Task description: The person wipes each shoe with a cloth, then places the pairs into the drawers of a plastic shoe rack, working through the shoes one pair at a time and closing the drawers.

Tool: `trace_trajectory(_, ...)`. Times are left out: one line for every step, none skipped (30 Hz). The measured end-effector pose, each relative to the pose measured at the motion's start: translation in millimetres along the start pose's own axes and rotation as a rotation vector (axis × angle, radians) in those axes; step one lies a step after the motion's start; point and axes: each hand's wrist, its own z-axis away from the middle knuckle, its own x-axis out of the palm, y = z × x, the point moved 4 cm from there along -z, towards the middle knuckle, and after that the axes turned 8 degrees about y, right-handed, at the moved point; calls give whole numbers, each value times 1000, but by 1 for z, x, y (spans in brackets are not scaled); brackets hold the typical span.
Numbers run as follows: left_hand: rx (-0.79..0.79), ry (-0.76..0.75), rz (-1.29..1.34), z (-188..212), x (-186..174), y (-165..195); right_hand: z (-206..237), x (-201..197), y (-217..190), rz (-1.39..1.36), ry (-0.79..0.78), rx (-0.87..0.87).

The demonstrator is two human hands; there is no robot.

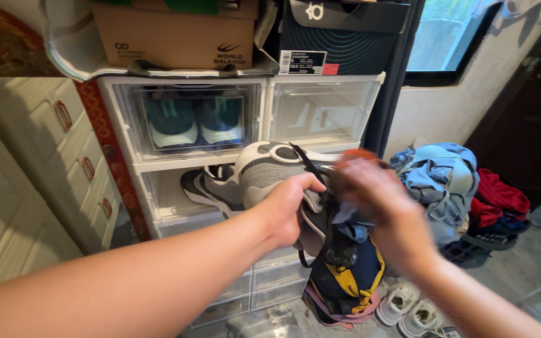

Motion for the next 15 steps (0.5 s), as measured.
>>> trace_trajectory(12, 15, -16, -2, 2, -2, 0, 8, -9, 21, -62, -99)
trace_trajectory(15, 10, -14, -2, 3, -3, 0, 10, -12, 33, -57, -95)
trace_trajectory(20, 8, -10, -2, 3, -3, 0, 12, -14, 41, -52, -92)
trace_trajectory(26, 7, -5, -2, 3, -2, 1, 12, -14, 47, -48, -90)
trace_trajectory(33, 33, 0, -1, 1, -1, 1, 11, -11, 47, -46, -38)
trace_trajectory(36, 56, 4, 0, -1, 1, 2, 9, -7, 51, -44, 15)
trace_trajectory(38, 79, 7, 1, -3, 2, 2, 6, -3, 55, -41, 71)
trace_trajectory(35, 78, 4, 2, -4, 2, 3, 4, -2, 74, -48, 66)
trace_trajectory(32, 79, 2, 3, -5, 3, 3, 2, -2, 90, -56, 62)
trace_trajectory(34, 81, 2, 4, -5, 3, 2, 2, -2, 105, -64, 53)
trace_trajectory(54, 88, -17, 4, -5, 4, 0, 3, -5, 86, -46, 38)
trace_trajectory(72, 94, -39, 4, -4, 3, -1, 6, -10, 70, -27, 26)
trace_trajectory(87, 97, -64, 3, -2, 2, -2, 9, -15, 57, -6, 17)
trace_trajectory(101, 88, -86, 2, 1, 0, -4, 13, -20, 3, -23, 4)
trace_trajectory(117, 81, -105, 2, 2, -1, -7, 18, -26, -52, -42, -13)
